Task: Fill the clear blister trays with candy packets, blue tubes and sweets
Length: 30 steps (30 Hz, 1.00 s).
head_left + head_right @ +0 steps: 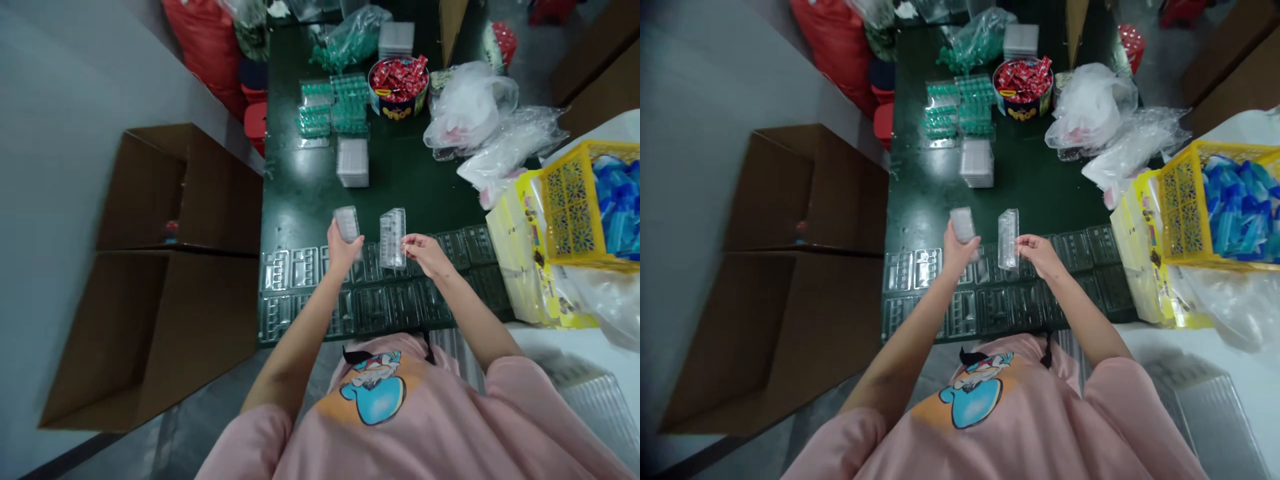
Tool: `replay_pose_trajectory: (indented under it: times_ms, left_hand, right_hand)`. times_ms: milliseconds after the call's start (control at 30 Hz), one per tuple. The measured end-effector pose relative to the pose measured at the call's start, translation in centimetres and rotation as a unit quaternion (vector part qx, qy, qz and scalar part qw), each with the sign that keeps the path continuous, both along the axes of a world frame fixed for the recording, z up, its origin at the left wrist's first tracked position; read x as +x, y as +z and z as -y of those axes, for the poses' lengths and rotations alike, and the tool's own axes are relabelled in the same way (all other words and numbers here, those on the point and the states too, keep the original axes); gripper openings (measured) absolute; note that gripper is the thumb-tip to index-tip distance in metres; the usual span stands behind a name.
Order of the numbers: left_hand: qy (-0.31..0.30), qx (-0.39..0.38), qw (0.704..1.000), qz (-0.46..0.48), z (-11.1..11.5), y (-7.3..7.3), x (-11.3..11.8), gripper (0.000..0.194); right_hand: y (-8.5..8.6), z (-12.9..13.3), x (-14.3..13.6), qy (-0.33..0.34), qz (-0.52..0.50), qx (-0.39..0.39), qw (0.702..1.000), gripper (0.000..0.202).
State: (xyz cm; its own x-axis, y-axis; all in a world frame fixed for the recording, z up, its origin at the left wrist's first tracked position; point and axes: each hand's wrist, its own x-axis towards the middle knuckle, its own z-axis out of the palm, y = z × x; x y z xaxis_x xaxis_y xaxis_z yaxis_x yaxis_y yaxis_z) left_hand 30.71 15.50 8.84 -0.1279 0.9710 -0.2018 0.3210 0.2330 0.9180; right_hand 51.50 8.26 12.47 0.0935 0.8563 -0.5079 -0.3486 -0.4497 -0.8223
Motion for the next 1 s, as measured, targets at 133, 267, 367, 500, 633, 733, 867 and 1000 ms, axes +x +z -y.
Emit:
replay_pose_trajectory:
  times_ms: [133,267,367,500,633,733,867,1000]
  left_hand:
    - [-0.052,0.028,0.976,-0.21,-7.1,-3.0,-2.0,0.09]
    - [-0.092,0.011,0.964,-0.247,-10.3,-5.1,-1.6,0.09]
    - [-0.121,0.018,0.983,-0.135,-8.5,-4.3,1.6,0.081]
    - [-0.207,-0.09,0.955,0.193,-2.7,-2.2,6.6,0.07]
    - [-0.222,-0.222,0.886,0.34,0.7,-1.4,8.4,0.067]
    - [-0.188,-0.229,0.88,0.372,1.2,-1.3,8.3,0.064]
    - [-0.155,-0.233,0.873,0.399,1.7,-1.1,8.1,0.064]
    - [-0.145,-0.205,0.876,0.411,2.2,-1.2,7.9,0.066]
  right_hand:
    - [-1.5,-0.6,0.5,-0.048,-0.007,-0.01,0.999,0.032]
    - [-2.8,-1.2,0.5,-0.091,0.002,-0.017,0.996,0.033]
    - [-3.3,-1.7,0.3,-0.118,0.007,-0.007,0.993,0.032]
    - [-3.3,-2.2,0.1,-0.113,0.011,0.0,0.994,0.033]
    - [-3.0,-2.3,-0.2,-0.091,0.004,-0.003,0.996,0.036]
    - [-2.7,-2.3,-0.5,-0.079,-0.013,-0.004,0.997,0.038]
    - [-2.3,-2.3,-1.1,-0.081,0.005,0.015,0.997,0.035]
    - [-2.1,-2.6,-1.5,-0.075,0.018,0.04,0.996,0.033]
